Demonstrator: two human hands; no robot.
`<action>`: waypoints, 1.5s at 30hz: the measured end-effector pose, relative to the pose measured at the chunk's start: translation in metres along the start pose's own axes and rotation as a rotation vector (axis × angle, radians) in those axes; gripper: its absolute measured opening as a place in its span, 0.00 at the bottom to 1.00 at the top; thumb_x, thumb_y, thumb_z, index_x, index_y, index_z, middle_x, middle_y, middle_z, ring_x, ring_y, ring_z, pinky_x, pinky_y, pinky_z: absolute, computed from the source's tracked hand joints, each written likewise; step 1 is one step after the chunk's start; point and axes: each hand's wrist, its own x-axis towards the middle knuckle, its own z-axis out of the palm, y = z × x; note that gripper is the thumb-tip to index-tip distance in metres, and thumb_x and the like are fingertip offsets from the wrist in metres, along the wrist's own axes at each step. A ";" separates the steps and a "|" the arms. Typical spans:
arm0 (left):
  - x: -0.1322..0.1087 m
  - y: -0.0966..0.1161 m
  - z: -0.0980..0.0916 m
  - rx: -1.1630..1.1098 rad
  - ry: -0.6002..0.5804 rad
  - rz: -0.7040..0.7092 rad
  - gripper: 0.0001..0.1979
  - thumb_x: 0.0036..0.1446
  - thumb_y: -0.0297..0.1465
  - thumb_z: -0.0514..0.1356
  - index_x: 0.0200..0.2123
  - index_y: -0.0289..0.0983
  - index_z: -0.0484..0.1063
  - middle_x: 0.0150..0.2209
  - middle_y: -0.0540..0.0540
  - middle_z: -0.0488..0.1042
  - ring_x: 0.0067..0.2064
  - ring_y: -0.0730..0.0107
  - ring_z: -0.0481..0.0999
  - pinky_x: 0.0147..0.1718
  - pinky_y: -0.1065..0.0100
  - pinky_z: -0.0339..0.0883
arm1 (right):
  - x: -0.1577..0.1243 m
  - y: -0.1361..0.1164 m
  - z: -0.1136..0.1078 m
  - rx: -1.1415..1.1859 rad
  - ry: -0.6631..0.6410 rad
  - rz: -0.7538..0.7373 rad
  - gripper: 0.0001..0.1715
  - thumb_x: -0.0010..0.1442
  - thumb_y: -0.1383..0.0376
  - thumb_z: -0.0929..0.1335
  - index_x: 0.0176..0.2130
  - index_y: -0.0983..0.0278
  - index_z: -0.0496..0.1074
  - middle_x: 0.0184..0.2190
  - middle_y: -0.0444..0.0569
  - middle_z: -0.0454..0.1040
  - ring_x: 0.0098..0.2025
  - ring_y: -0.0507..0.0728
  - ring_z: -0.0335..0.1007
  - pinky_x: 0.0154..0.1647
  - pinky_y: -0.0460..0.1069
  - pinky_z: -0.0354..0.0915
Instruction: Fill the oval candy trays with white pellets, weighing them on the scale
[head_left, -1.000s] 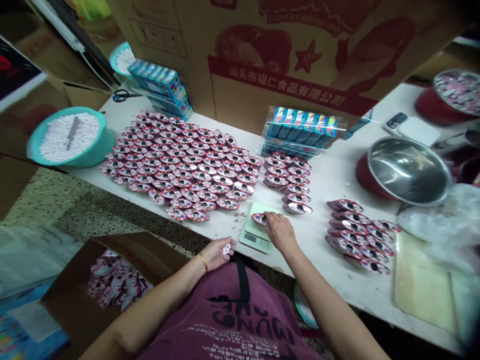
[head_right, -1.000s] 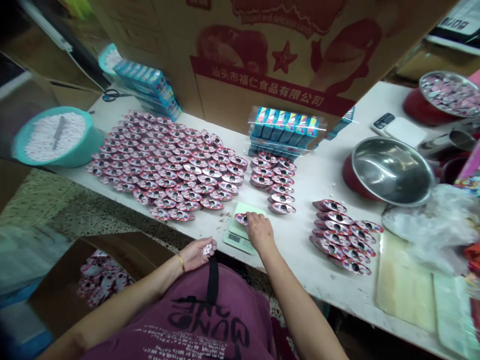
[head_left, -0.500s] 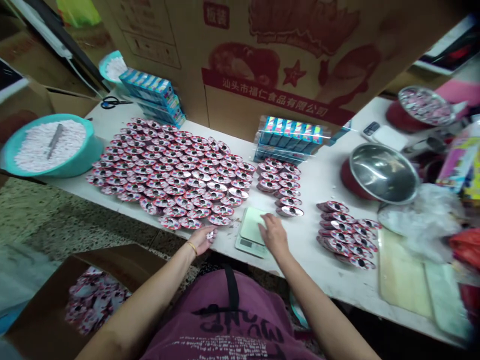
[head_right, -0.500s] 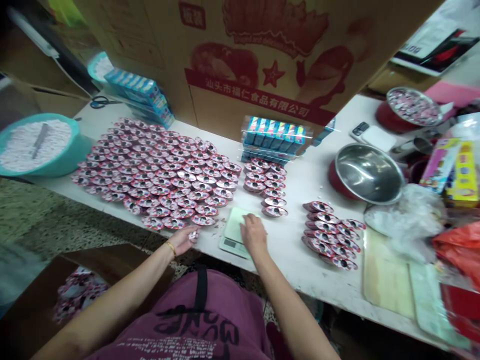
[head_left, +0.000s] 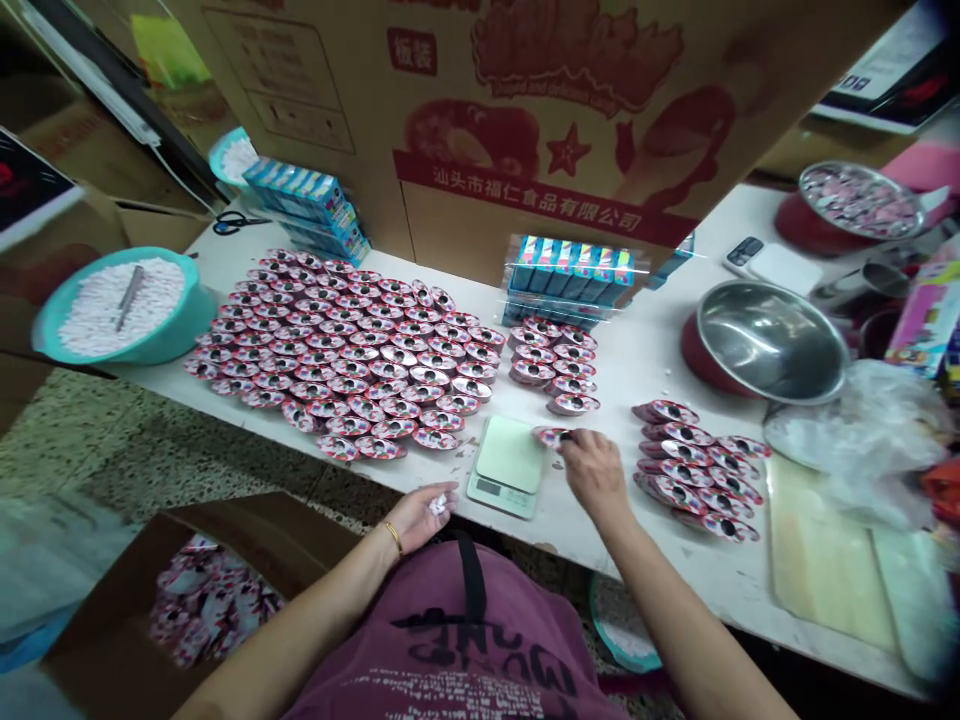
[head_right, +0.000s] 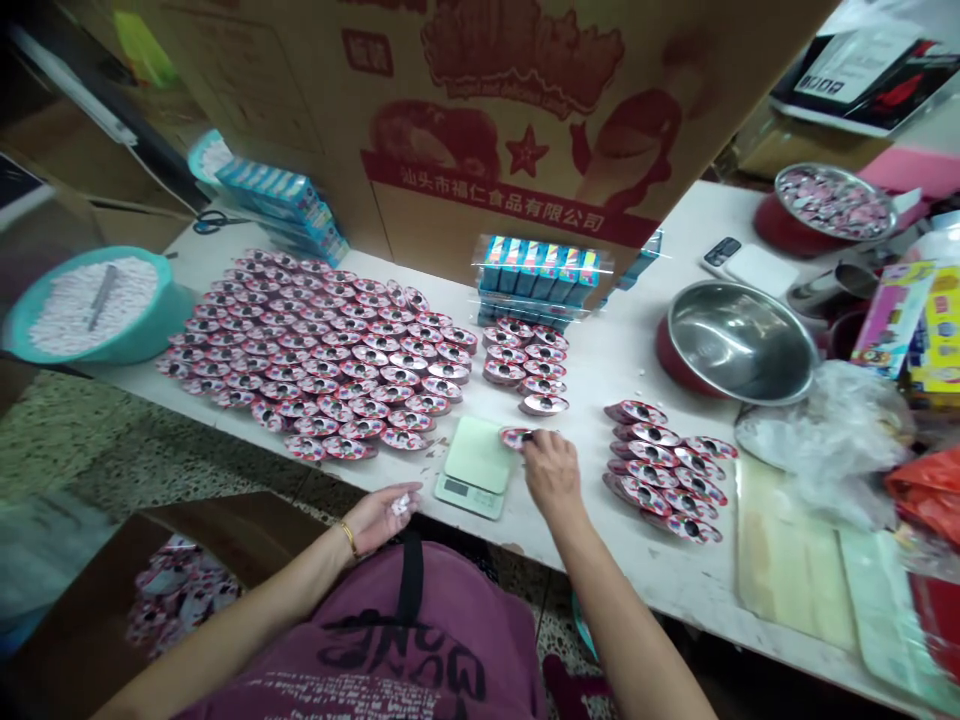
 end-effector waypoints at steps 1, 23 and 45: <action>0.000 -0.001 0.005 -0.005 -0.019 -0.016 0.11 0.47 0.23 0.56 0.37 0.27 0.68 0.27 0.42 0.71 0.28 0.75 0.71 0.27 0.75 0.65 | -0.002 -0.011 -0.003 0.021 -0.011 -0.056 0.09 0.55 0.67 0.60 0.31 0.64 0.68 0.34 0.51 0.63 0.38 0.57 0.52 0.35 0.51 0.47; -0.007 -0.024 0.013 -0.031 -0.154 -0.205 0.06 0.50 0.27 0.54 0.27 0.30 0.68 0.24 0.46 0.71 0.25 0.75 0.70 0.30 0.72 0.60 | -0.046 -0.133 -0.013 0.571 -0.318 -0.433 0.09 0.53 0.71 0.62 0.37 0.64 0.66 0.33 0.47 0.66 0.36 0.53 0.61 0.34 0.46 0.60; 0.011 -0.004 0.042 0.014 -0.147 -0.114 0.12 0.47 0.27 0.57 0.35 0.24 0.68 0.38 0.33 0.71 0.41 0.62 0.71 0.41 0.67 0.64 | -0.006 -0.055 0.011 0.765 0.081 -0.011 0.10 0.55 0.68 0.59 0.35 0.63 0.67 0.31 0.48 0.66 0.35 0.51 0.63 0.37 0.45 0.61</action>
